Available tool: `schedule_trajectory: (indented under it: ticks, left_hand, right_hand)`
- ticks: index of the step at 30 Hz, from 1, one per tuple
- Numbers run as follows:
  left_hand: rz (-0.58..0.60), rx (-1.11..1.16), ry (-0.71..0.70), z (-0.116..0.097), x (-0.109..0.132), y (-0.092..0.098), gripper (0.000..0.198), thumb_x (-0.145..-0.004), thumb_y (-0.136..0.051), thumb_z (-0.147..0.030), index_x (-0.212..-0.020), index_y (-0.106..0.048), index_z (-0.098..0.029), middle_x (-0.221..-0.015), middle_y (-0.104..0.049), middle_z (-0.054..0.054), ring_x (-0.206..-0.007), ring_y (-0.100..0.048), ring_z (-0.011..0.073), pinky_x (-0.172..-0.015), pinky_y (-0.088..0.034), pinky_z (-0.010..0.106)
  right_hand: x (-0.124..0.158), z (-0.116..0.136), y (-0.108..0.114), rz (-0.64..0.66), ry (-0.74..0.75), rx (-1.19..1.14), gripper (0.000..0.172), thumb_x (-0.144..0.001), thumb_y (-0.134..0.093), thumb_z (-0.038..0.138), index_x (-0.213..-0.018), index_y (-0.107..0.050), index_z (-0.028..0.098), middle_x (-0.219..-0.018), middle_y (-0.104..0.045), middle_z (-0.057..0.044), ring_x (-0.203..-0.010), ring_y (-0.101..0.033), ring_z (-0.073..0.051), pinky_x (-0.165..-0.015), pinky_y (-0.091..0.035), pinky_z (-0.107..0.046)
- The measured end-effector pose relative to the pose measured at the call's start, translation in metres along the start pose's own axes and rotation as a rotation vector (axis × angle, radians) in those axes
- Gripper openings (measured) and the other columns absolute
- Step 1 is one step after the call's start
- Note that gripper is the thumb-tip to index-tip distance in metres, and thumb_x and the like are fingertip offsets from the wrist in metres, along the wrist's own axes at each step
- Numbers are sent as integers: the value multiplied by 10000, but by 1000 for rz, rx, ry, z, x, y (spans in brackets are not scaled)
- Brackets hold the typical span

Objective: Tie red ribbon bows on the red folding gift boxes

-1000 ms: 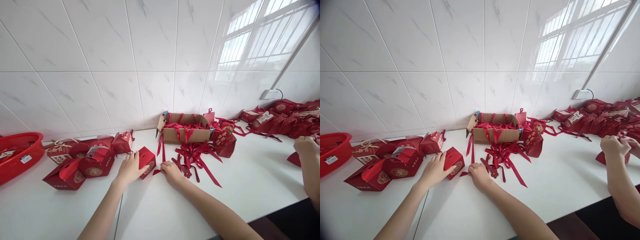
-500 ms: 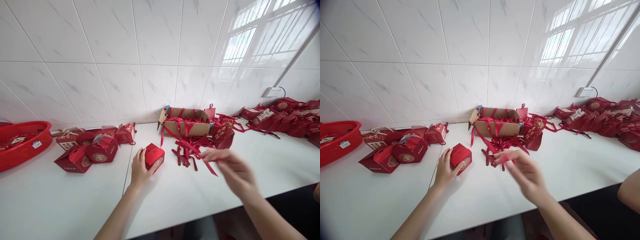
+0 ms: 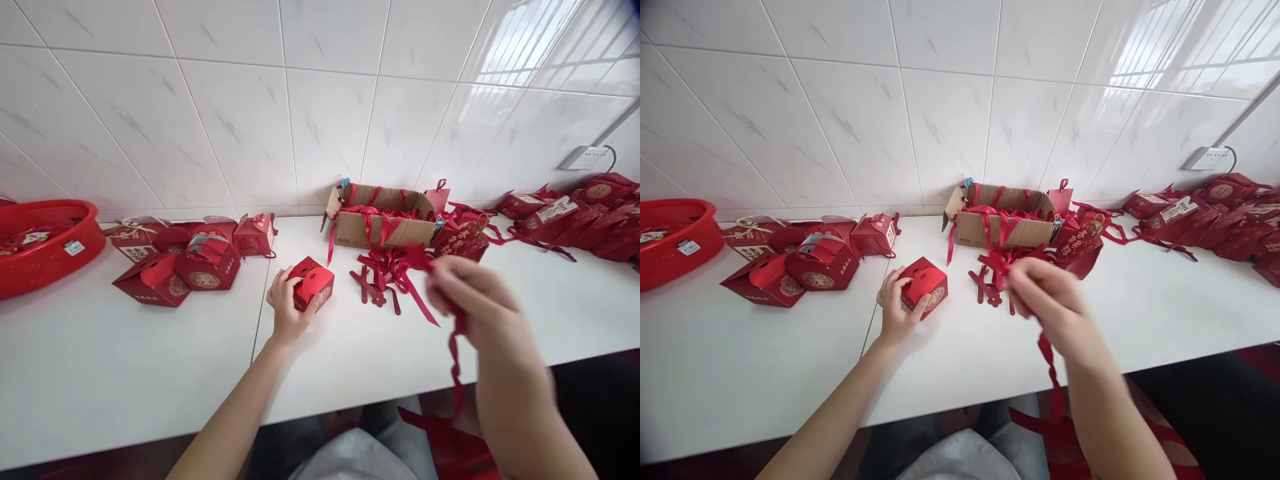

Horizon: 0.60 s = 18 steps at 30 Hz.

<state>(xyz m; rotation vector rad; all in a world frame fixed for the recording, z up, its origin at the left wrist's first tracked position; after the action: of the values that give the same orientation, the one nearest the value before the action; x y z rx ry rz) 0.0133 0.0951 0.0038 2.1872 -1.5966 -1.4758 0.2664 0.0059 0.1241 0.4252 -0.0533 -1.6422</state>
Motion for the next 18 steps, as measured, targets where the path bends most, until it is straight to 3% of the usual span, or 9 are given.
schedule_trajectory:
  ticks: [2,4,7,12,18]
  left_hand:
    - [11,12,-28,-6,1,1,339,-800,-569,-447,-1042,-509,-217,-1339,-468,124,-1289,-372,317,-1039,-235,480]
    - [24,24,-49,-13,1,1,312,-804,-561,-444,-1017,-550,-217,-1322,-478,115,-1261,-395,311,-1037,-246,471]
    - [27,37,-50,-19,3,3,306,-798,-575,-431,-1024,-597,-227,-1278,-500,105,-1210,-431,298,-1022,-273,457]
    - [28,25,-39,-20,6,3,352,-787,-610,-438,-1084,-623,-251,-1247,-503,95,-1190,-424,296,-1012,-280,451]
    - [28,-5,-34,-21,9,0,380,-786,-624,-462,-1109,-631,-263,-1249,-503,94,-1184,-424,303,-994,-279,451]
  right_hand:
    - [-25,-18,-38,192,-115,-48,340,-864,-522,427,-647,-527,165,-545,-462,22,-499,-405,-92,-467,-308,-235]
    - [-44,-43,-74,332,-218,-80,340,-840,-515,421,-615,-504,166,-516,-434,32,-479,-353,-83,-470,-263,-240]
    - [-57,-75,-106,359,-298,-194,340,-830,-499,400,-578,-450,176,-491,-383,44,-464,-291,-78,-476,-213,-253]
    - [-59,-88,-110,259,-269,-345,331,-825,-507,415,-599,-452,180,-478,-366,49,-464,-279,-81,-483,-191,-260]
    - [-54,-91,-112,265,-317,-388,320,-805,-534,437,-632,-489,172,-475,-380,50,-462,-281,-76,-484,-194,-251]
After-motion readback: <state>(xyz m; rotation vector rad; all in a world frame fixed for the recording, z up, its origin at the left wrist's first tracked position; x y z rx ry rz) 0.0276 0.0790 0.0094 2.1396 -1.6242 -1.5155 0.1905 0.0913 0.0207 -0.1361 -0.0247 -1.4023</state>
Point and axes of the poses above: each hand's wrist, its own x-axis away from the middle knuckle, its own y-axis out of the back of the hand, z = x × y, the point moved 6 cm from there along -x, towards the middle knuckle
